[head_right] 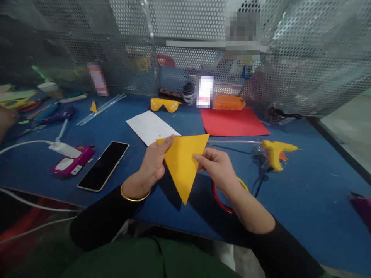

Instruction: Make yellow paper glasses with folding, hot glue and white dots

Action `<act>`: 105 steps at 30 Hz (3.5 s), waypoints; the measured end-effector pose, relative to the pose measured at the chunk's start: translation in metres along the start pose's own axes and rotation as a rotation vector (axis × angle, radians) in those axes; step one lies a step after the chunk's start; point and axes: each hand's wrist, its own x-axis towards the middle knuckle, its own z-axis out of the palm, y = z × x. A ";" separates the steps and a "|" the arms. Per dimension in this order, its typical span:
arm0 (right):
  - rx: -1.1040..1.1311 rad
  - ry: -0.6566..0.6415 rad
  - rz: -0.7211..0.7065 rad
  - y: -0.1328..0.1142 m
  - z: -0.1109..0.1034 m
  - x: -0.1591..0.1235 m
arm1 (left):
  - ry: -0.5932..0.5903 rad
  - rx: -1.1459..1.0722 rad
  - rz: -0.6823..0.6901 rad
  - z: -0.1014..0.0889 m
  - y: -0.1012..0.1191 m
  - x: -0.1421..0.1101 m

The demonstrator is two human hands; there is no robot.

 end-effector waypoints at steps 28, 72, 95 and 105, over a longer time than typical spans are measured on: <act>0.156 0.310 -0.134 0.005 0.004 0.004 | -0.281 0.384 -0.217 0.004 -0.002 -0.013; -1.257 0.014 -1.218 0.037 -0.002 -0.077 | -0.043 1.037 0.324 -0.075 0.016 -0.034; -1.241 0.038 -0.993 0.062 0.005 -0.088 | -0.182 1.196 0.302 -0.071 -0.005 -0.079; -1.171 0.036 -0.996 0.062 0.008 -0.091 | -0.197 1.248 0.224 -0.063 -0.002 -0.076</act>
